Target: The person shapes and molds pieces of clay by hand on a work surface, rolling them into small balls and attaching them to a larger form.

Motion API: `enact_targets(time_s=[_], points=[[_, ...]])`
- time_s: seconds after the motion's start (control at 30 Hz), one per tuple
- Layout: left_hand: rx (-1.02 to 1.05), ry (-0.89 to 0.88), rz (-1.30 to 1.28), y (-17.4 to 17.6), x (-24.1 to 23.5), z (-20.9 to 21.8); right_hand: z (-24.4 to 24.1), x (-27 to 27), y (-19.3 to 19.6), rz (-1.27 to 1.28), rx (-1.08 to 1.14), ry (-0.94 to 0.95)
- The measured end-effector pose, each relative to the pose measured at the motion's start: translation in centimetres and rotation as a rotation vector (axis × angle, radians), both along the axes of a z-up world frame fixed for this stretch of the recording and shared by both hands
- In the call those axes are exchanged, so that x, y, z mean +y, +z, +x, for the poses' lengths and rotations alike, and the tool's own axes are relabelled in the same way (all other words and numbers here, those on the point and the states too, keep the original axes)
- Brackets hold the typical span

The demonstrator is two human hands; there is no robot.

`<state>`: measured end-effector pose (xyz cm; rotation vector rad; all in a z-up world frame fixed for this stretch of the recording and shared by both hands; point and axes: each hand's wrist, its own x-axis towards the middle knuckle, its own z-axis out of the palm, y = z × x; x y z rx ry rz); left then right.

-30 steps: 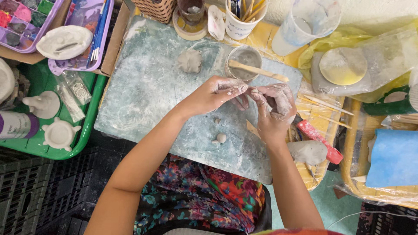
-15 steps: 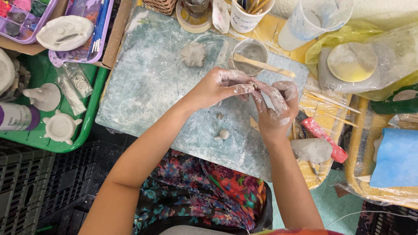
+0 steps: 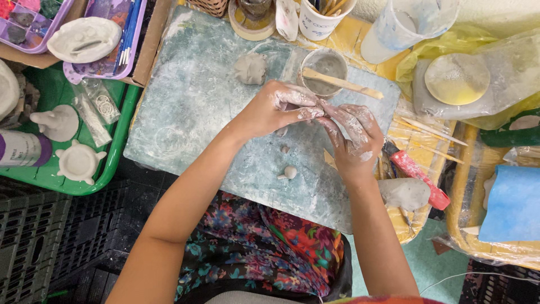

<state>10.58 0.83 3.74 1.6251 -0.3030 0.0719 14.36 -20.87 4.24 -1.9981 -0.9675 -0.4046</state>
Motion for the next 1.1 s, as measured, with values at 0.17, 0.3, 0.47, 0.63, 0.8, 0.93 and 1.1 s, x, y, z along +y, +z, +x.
enact_targets(time_s=[0.17,0.3,0.47,0.63,0.8,0.93,1.1], points=[[0.201,-0.095,-0.168,-0.8,-0.4,0.3,0.3,-0.2,0.1,0.019,-0.033,0.02],[0.311,-0.254,-0.34,-1.4,-0.2,0.3,0.3,-0.3,-0.4,0.045,-0.054,-0.006],[0.409,-0.261,-0.379,-1.2,-0.2,0.2,0.3,-0.3,-1.0,0.076,-0.113,-0.016],[0.454,-0.226,-0.351,-1.8,-0.6,0.5,-0.2,-0.3,-1.3,0.087,-0.157,-0.011],[0.437,-0.281,-0.492,-3.1,-0.7,0.9,-0.6,-0.1,-1.2,0.077,-0.281,-0.071],[0.419,-0.296,-0.523,-3.3,-0.9,0.7,-0.6,-0.1,-1.1,0.089,-0.269,-0.087],[0.321,-0.324,-0.569,-3.0,-0.7,0.6,-1.0,-0.3,-1.4,0.104,-0.115,-0.111]])
